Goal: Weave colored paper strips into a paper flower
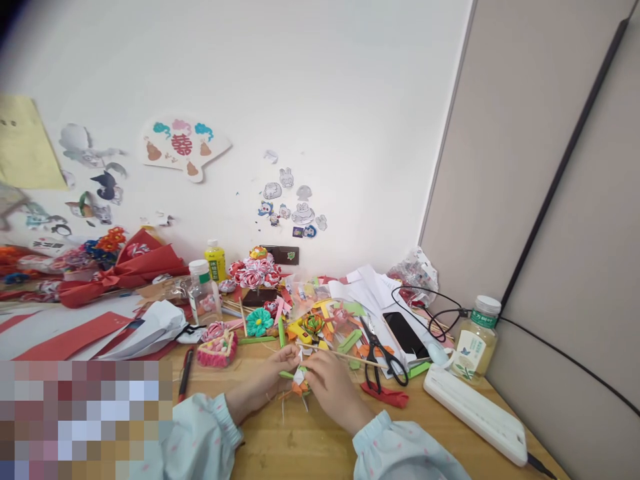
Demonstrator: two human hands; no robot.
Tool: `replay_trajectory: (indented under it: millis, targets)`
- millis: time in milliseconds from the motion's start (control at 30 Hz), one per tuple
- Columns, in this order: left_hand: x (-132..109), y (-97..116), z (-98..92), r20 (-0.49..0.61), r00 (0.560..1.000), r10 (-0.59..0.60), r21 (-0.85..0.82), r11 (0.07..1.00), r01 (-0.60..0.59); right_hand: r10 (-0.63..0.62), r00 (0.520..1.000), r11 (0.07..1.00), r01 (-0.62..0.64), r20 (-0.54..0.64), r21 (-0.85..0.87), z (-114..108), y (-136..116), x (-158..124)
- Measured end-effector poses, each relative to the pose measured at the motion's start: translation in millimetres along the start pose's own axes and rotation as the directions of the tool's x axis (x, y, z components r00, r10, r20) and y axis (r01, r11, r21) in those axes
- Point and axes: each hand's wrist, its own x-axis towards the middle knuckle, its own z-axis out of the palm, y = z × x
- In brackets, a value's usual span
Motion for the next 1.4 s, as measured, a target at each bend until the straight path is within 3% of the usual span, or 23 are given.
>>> replay_trajectory:
  millis: [400, 600, 733, 867, 967, 1033, 1200, 1400]
  targets:
    - [6, 0, -11.6, 0.071, 0.992, -0.104, -0.042, 0.993, 0.107, -0.038, 0.996, 0.994, 0.046, 0.082, -0.098, 5, 3, -5]
    - [9, 2, -14.3, 0.129, 0.982, -0.134, -0.048, 0.989, 0.142, -0.045, 0.998, 0.994, 0.05, 0.05, -0.1, 7, 6, -6]
    - [11, 0, -13.3, 0.125, 0.985, -0.118, -0.054, 0.991, 0.126, -0.001, 0.999, 1.0, 0.002, -0.043, 0.021, 11, 13, -5]
    - [10, -3, -10.3, 0.147, 0.983, -0.109, -0.019, 0.993, 0.113, 0.254, 0.954, 0.92, -0.188, -0.159, 0.344, 13, 29, -3]
    - [9, -4, -8.3, 0.178, 0.979, -0.1, 0.023, 0.995, 0.098, 0.435, 0.901, 0.73, -0.351, -0.002, 0.587, 13, 37, -2]
    - [7, -4, -6.8, 0.213, 0.971, -0.106, 0.059, 0.994, 0.096, 0.445, 0.887, 0.675, -0.425, 0.127, 0.604, 12, 37, -1]
    - [3, 0, -2.8, 0.294, 0.946, -0.14, 0.142, 0.985, 0.102, 0.325, 0.923, 0.802, -0.385, 0.208, 0.456, 8, 35, 4]
    - [0, 3, -1.0, 0.416, 0.88, -0.23, 0.241, 0.961, 0.137, 0.287, 0.909, 0.75, -0.41, 0.302, 0.519, 11, 36, 2]
